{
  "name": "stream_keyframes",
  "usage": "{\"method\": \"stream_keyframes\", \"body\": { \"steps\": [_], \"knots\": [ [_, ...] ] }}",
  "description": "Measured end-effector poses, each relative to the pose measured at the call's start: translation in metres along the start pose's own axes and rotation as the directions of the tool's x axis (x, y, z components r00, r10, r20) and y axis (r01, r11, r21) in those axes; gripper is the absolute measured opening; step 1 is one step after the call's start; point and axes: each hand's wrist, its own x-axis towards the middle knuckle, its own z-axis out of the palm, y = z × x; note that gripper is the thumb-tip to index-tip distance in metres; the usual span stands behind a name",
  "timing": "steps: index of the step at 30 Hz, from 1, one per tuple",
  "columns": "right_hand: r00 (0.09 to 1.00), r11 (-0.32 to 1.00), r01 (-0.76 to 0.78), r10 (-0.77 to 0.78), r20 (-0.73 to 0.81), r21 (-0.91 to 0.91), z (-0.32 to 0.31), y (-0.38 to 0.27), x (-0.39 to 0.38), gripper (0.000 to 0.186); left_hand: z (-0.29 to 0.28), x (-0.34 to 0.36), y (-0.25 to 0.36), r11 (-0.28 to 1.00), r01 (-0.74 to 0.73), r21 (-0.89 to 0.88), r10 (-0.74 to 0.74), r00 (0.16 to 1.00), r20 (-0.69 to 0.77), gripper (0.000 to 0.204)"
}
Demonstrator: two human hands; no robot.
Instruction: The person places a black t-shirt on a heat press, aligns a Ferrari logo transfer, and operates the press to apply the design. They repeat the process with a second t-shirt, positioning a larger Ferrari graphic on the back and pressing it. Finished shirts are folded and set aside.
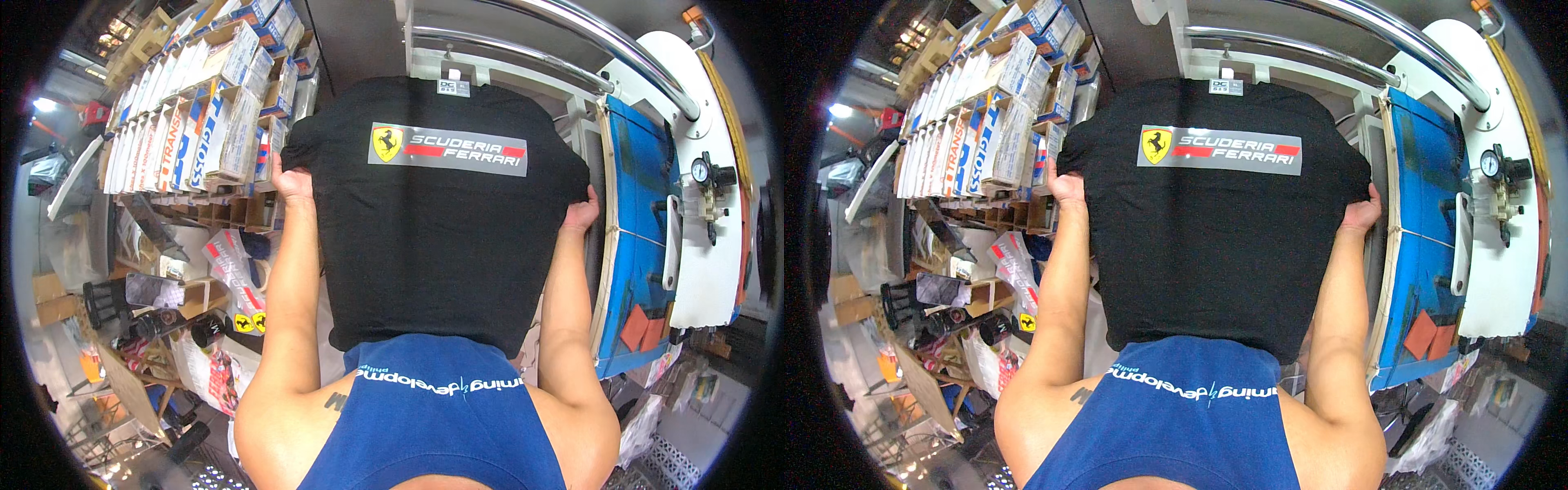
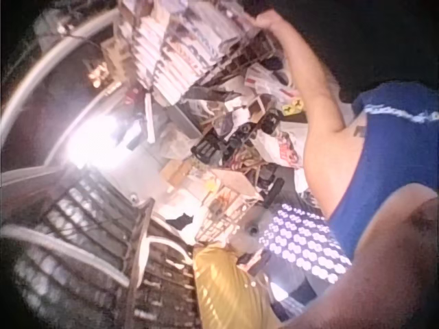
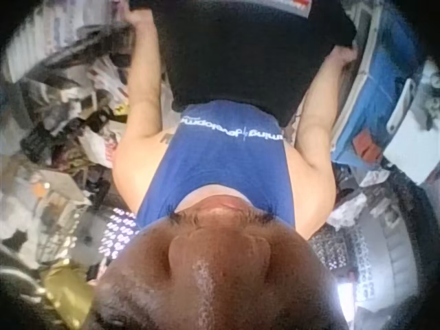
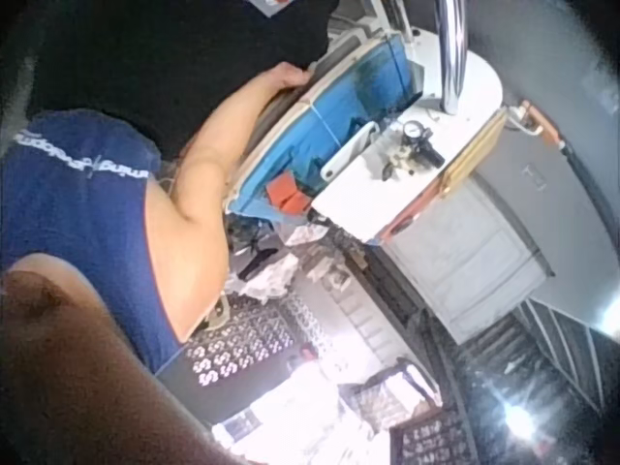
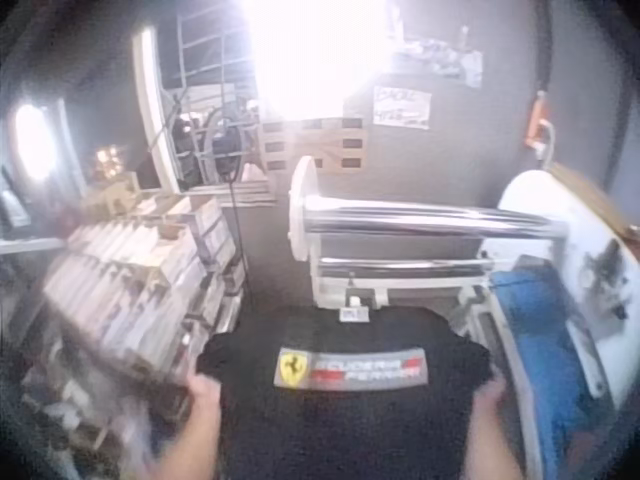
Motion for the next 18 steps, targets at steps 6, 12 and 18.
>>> {"method": "stream_keyframes", "body": {
  "steps": [6, 12, 18],
  "knots": [
    [0.992, 0.996, 0.092, -0.092, -0.091, -0.012, 0.003, 0.006, 0.001, 0.044, -0.006, 0.01, 0.006, 0.996, -0.029, 0.088, 0.034, 0.997, -0.063, 0.055],
    [0.998, 0.995, -0.029, 0.023, 0.064, 0.098, -0.001, 0.004, -0.004, 0.043, -0.005, 0.003, 0.006, 0.998, 0.012, 0.057, -0.008, 0.998, -0.065, 0.057],
    [0.993, 0.963, -0.118, 0.108, -0.053, -0.244, 0.015, 0.011, -0.025, 0.053, -0.021, 0.011, 0.008, 0.946, 0.194, 0.258, -0.174, 0.98, -0.1, 0.06]
  ]
}}
